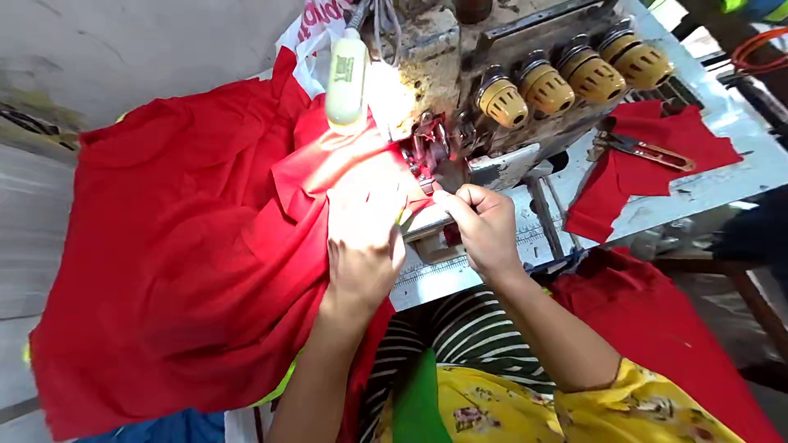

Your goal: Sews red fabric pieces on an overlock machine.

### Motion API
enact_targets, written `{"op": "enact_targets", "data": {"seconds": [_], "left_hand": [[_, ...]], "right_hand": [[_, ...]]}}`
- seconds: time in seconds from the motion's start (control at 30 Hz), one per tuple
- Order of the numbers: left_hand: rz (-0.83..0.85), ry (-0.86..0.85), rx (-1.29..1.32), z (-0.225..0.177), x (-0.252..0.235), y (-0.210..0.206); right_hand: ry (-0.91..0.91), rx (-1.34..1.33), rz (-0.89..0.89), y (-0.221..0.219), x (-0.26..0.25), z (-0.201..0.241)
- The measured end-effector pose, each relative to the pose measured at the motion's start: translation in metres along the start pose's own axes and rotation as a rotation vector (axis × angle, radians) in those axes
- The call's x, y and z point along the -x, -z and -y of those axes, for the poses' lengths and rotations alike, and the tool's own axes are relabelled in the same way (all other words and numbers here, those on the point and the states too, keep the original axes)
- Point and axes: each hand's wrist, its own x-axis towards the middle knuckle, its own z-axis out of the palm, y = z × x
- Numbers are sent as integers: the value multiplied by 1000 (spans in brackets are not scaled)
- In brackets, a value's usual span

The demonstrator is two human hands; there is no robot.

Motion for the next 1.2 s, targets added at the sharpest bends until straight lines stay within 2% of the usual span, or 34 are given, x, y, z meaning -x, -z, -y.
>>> {"op": "enact_targets", "data": {"seconds": [0.07, 0.17, 0.3, 0.4, 0.53, 0.7, 0.8, 0.83, 0.9, 0.93, 0.97, 1.03, 1.07, 1.13, 1.2], "left_hand": [[58, 68, 63, 7, -14, 3], [97, 119, 19, 7, -26, 7], [-52, 162, 5, 6, -13, 6], [-30, 332, -143, -22, 20, 21], [183, 308, -218, -77, 62, 19], [217, 225, -202, -99, 60, -24], [416, 224, -93, -104, 34, -28], [375, 164, -79, -100, 38, -30], [51, -3, -86, -82, 67, -28], [-122, -15, -133, -70, 88, -18], [-283, 47, -228, -54, 115, -4], [-610, 295, -371, -5, 180, 22], [-740, 425, -362, 18, 209, 32], [-954, 788, -25, 30, 240, 36], [-1072, 1232, 525, 8, 236, 51]], "right_hand": [[13, 18, -8, 0, -1, 1], [55, 23, -37, 3, 8, 2], [100, 42, 43, 7, 33, 9], [110, 105, 136, 4, 45, 10], [61, 117, 234, -5, 49, 8], [87, 268, 38, 21, 32, -3], [153, 447, -78, 37, 7, -11], [172, 475, -96, 37, 1, -15], [192, 482, -98, 41, -5, -21], [187, 479, -83, 45, -3, -23], [188, 493, -69, 49, 1, -24], [214, 530, -63, 53, 13, -23], [237, 529, -54, 52, 22, -19], [407, 480, -47, 37, 36, -6], [597, 352, 67, 7, 48, 16]]}}
